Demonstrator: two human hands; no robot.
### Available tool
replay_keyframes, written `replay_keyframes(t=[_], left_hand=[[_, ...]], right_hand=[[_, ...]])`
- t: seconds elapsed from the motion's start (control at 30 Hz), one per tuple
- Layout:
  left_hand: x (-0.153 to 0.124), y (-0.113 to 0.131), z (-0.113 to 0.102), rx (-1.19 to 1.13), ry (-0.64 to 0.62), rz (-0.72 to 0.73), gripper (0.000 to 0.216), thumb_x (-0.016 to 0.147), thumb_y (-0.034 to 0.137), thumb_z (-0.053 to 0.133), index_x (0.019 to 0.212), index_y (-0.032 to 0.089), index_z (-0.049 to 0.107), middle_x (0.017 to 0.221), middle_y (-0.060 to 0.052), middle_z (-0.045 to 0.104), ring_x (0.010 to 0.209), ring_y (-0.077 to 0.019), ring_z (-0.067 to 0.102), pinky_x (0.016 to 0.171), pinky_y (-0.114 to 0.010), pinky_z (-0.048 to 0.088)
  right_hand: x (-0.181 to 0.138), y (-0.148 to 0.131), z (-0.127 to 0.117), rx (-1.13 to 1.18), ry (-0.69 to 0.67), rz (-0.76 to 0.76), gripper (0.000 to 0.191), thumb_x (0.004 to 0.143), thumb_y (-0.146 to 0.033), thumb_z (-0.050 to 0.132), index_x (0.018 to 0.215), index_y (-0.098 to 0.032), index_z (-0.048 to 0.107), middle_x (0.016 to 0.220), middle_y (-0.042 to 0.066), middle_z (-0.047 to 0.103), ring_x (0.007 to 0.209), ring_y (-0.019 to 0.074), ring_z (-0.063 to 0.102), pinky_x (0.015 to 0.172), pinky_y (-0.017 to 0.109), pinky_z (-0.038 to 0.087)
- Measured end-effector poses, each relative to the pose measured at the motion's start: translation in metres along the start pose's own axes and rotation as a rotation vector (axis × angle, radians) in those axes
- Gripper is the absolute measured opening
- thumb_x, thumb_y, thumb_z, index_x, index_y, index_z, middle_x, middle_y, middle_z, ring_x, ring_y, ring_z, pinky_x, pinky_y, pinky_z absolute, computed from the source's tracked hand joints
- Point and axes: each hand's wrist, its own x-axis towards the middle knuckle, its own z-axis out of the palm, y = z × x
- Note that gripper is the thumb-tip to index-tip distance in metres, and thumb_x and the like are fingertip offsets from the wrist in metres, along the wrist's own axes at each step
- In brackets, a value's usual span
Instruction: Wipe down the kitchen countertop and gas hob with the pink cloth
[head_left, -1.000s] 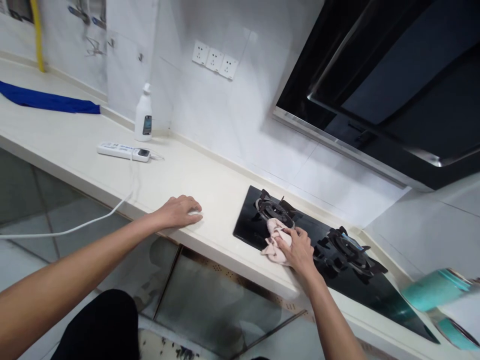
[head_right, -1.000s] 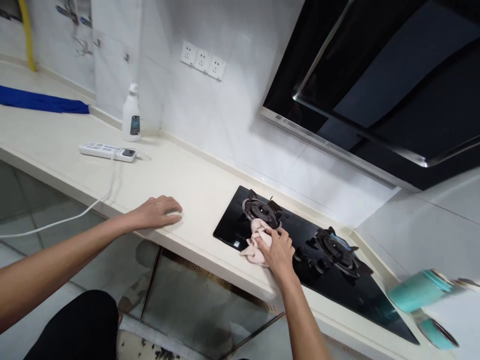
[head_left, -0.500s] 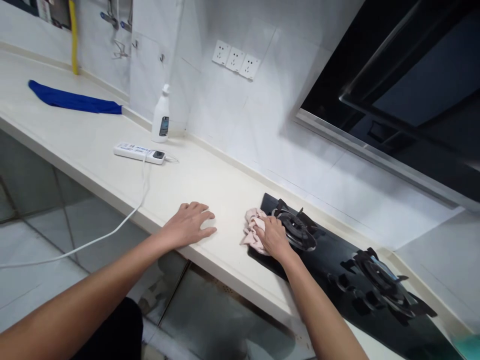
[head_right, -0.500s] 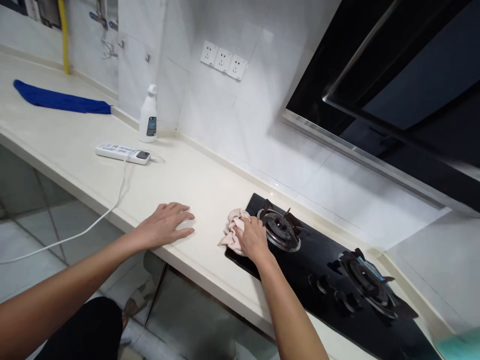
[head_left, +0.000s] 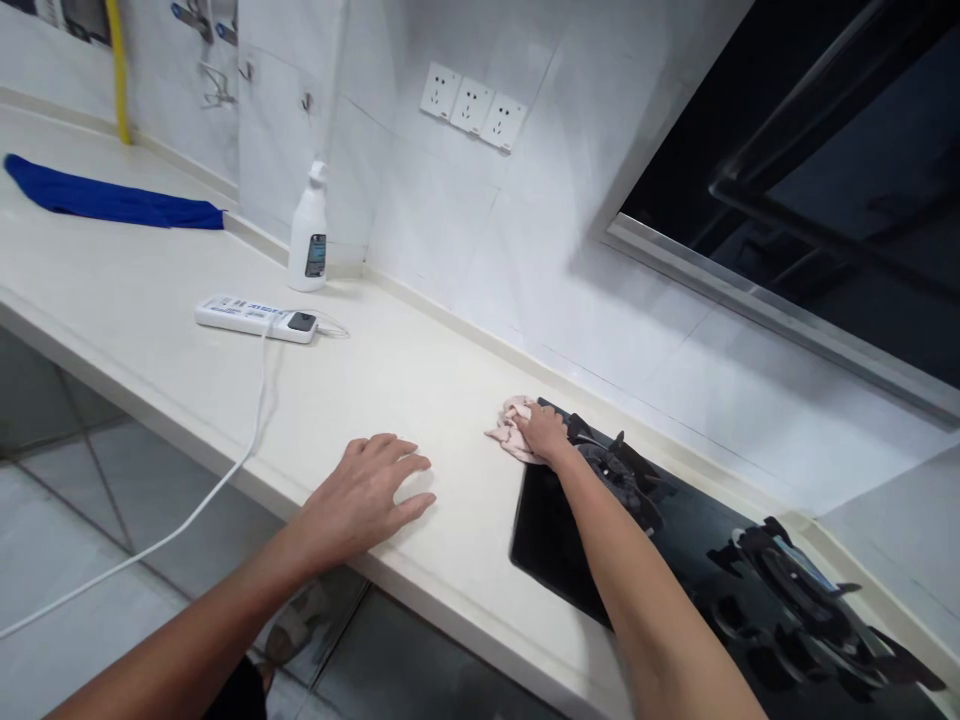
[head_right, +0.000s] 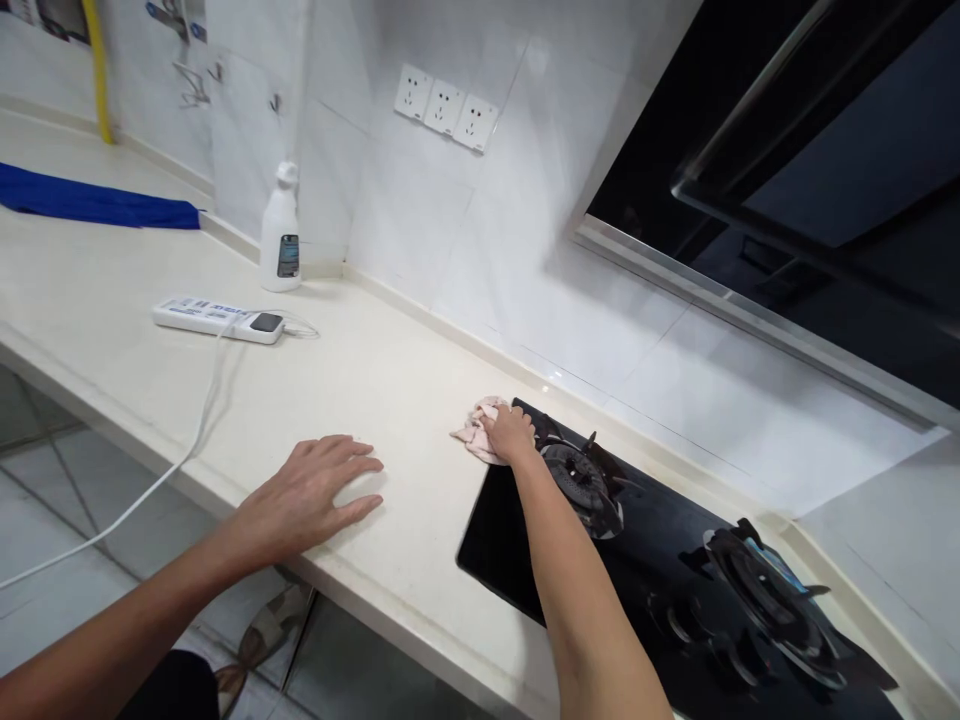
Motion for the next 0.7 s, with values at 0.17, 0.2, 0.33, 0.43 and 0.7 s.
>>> replay_keyframes(t=[0.17,0.2,0.33,0.43,0.7], left_hand=[[0.002,-0.001,0.001,-0.08,0.019,-0.068,0.034,0.102,0.044,0.059,0.126,0.023,0.071,0.133,-0.01,0.074,0.134,-0.034,0.06,0.108,-0.05,0.042],[0.003,-0.001,0.0,-0.098,0.015,-0.088,0.033,0.102,0.044,0.059,0.125,0.023,0.071,0.133,-0.011,0.074,0.133,-0.0337,0.06,0.109,-0.05,0.042],[0.006,0.001,-0.006,-0.157,-0.028,-0.148,0.034,0.102,0.046,0.056,0.121,0.023,0.073,0.132,-0.011,0.074,0.132,-0.0339,0.061,0.11,-0.052,0.042],[0.008,0.003,-0.012,-0.169,-0.037,-0.157,0.038,0.101,0.048,0.052,0.121,0.023,0.073,0.133,-0.012,0.075,0.132,-0.0344,0.061,0.11,-0.053,0.042],[0.015,-0.008,-0.008,-0.044,-0.089,-0.156,0.056,0.097,0.058,0.045,0.127,0.021,0.074,0.142,-0.016,0.072,0.14,-0.0377,0.057,0.114,-0.054,0.041]], right_hand=[[0.02,-0.005,0.001,0.028,0.006,0.106,0.071,0.108,-0.065,0.036,0.161,-0.019,0.045,0.156,0.024,0.052,0.141,0.0371,0.054,0.114,0.048,0.039],[0.018,-0.007,0.002,0.028,0.012,0.11,0.073,0.107,-0.066,0.037,0.16,-0.017,0.046,0.156,0.025,0.052,0.141,0.0383,0.053,0.115,0.05,0.039],[-0.007,-0.014,0.001,0.016,0.049,0.063,0.074,0.106,-0.064,0.042,0.157,-0.011,0.048,0.156,0.029,0.049,0.142,0.0419,0.05,0.117,0.053,0.035],[-0.044,-0.018,-0.002,0.019,0.05,-0.016,0.07,0.106,-0.061,0.045,0.156,-0.013,0.051,0.153,0.028,0.051,0.14,0.0416,0.051,0.116,0.053,0.035],[-0.195,-0.005,-0.001,0.204,0.148,-0.437,0.057,0.1,-0.061,0.062,0.143,-0.023,0.062,0.15,0.015,0.056,0.138,0.0321,0.048,0.115,0.045,0.038]])
